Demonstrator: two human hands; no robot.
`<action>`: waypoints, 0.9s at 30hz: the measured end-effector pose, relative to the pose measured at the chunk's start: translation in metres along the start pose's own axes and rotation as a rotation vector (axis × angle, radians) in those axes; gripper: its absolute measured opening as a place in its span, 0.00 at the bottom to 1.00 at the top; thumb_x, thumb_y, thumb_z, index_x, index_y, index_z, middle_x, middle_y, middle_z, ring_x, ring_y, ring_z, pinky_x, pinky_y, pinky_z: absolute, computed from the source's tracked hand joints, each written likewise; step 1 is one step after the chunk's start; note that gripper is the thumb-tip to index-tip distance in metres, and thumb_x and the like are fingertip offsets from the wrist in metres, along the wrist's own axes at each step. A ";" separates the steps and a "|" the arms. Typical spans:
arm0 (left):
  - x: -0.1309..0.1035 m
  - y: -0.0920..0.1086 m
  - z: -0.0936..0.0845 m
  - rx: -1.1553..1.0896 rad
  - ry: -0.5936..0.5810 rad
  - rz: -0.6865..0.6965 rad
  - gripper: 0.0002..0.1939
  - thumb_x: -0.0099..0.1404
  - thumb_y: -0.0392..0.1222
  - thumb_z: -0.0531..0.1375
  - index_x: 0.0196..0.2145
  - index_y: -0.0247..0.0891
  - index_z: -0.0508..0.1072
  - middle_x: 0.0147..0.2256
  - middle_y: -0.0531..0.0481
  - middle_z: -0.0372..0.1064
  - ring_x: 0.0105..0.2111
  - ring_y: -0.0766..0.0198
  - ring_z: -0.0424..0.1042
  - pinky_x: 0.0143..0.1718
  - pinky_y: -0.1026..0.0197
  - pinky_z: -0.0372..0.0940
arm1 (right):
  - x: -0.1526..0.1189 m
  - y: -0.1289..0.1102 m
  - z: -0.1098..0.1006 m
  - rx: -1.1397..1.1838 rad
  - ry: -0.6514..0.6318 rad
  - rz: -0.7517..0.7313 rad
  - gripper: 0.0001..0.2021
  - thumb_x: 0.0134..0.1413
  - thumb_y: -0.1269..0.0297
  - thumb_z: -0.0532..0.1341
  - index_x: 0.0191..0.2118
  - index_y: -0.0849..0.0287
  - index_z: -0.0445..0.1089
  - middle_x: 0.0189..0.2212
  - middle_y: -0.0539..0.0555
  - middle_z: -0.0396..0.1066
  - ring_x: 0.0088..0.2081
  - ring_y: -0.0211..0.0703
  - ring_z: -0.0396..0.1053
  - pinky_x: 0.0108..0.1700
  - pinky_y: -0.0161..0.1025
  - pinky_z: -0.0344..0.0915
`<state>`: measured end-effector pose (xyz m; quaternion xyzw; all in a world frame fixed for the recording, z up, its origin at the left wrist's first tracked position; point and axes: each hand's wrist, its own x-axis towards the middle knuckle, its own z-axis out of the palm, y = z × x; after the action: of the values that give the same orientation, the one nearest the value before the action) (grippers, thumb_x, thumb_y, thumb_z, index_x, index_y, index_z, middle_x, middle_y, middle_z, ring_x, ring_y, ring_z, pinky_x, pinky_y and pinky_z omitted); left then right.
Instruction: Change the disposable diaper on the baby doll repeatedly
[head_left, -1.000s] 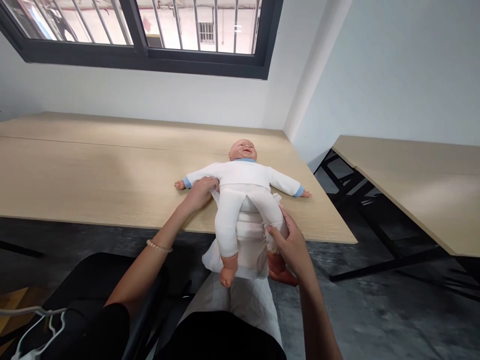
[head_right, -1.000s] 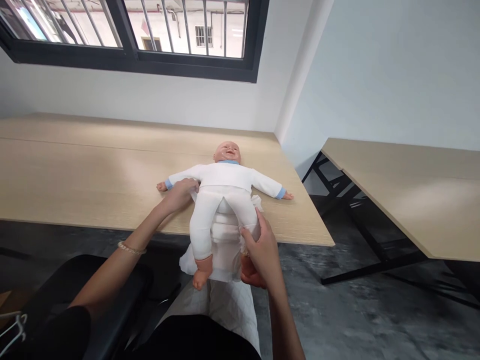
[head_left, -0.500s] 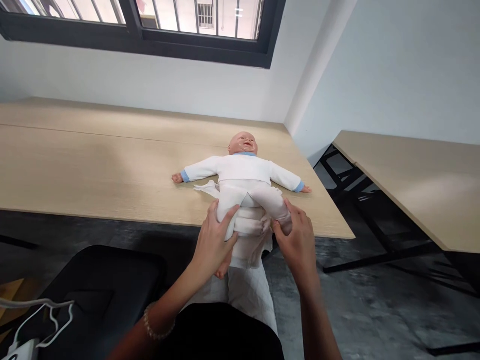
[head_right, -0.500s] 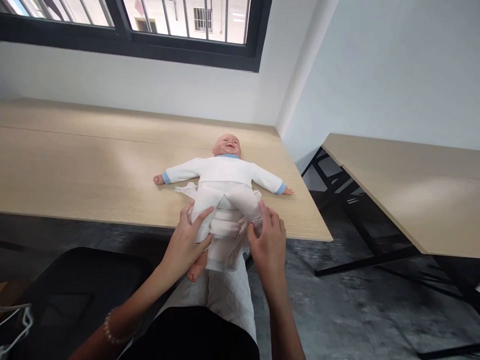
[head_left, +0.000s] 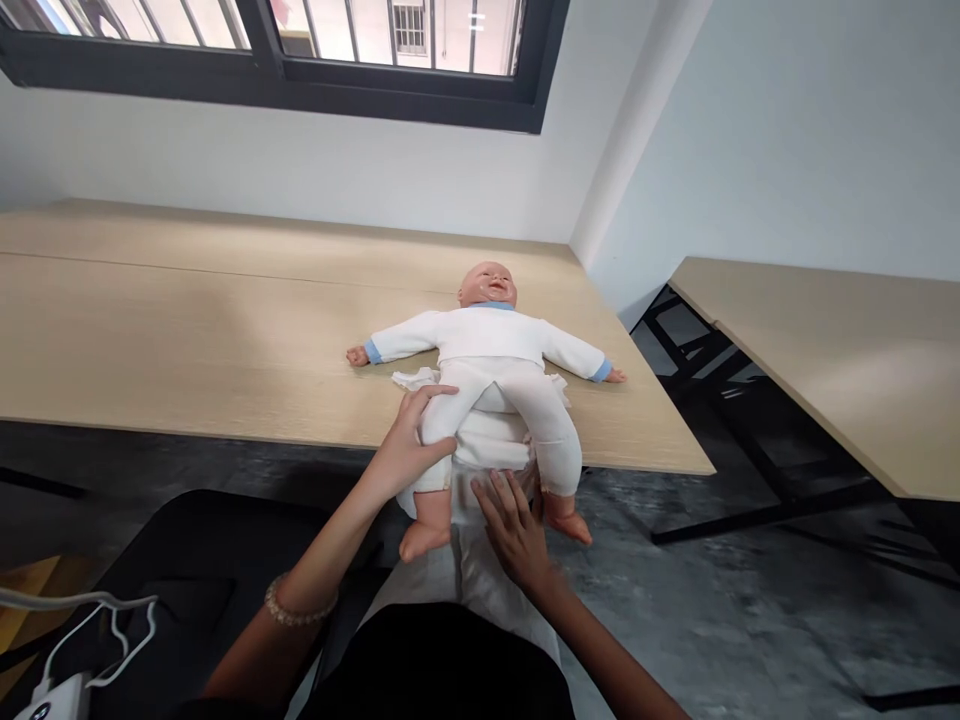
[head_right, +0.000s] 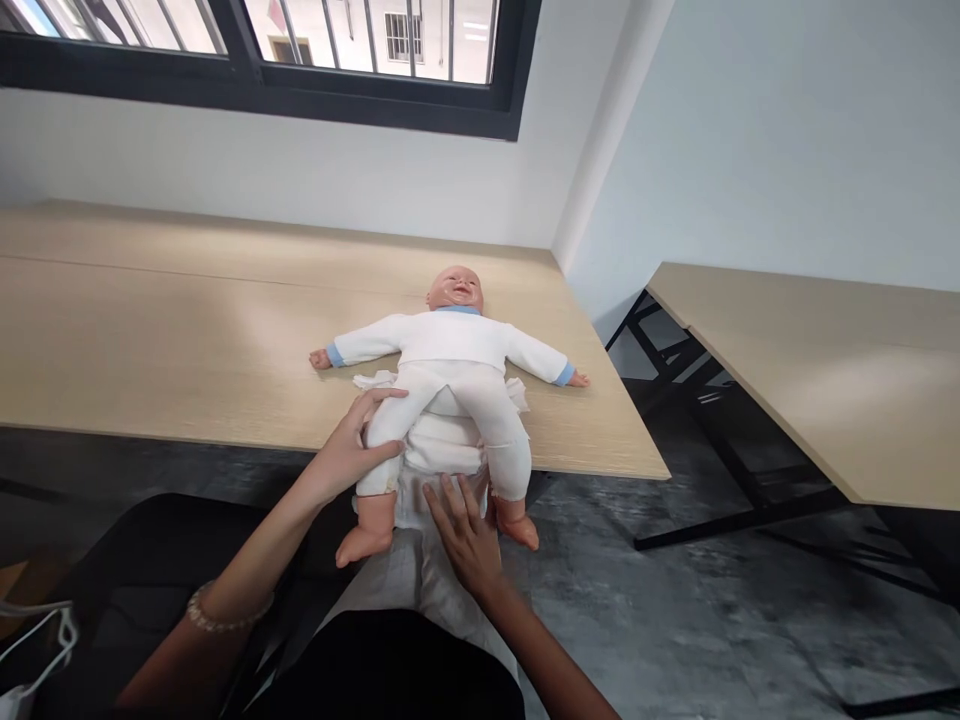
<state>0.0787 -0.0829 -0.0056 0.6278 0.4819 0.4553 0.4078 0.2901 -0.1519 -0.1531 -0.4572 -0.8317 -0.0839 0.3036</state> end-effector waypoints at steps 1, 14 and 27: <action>0.001 0.000 -0.002 -0.017 -0.014 0.000 0.27 0.55 0.37 0.64 0.53 0.42 0.69 0.57 0.44 0.61 0.63 0.48 0.59 0.67 0.47 0.51 | 0.002 0.002 -0.002 0.024 0.031 -0.012 0.26 0.64 0.76 0.49 0.62 0.47 0.67 0.59 0.53 0.71 0.60 0.53 0.69 0.65 0.61 0.60; 0.007 -0.014 -0.020 0.143 -0.152 0.124 0.24 0.59 0.41 0.65 0.54 0.42 0.71 0.57 0.44 0.63 0.62 0.48 0.60 0.66 0.46 0.56 | 0.116 -0.008 -0.130 0.132 0.540 -0.100 0.14 0.66 0.72 0.50 0.52 0.55 0.69 0.41 0.53 0.79 0.41 0.42 0.77 0.58 0.47 0.63; -0.013 0.002 -0.008 0.347 -0.214 0.039 0.25 0.56 0.34 0.65 0.51 0.44 0.70 0.56 0.44 0.51 0.59 0.47 0.61 0.62 0.46 0.61 | 0.231 0.065 -0.096 0.580 0.131 0.257 0.15 0.62 0.53 0.58 0.41 0.59 0.75 0.40 0.56 0.78 0.43 0.51 0.74 0.45 0.42 0.67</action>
<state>0.0693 -0.0949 -0.0042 0.7426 0.4947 0.3042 0.3335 0.2921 0.0083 0.0494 -0.4467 -0.7350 0.1661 0.4823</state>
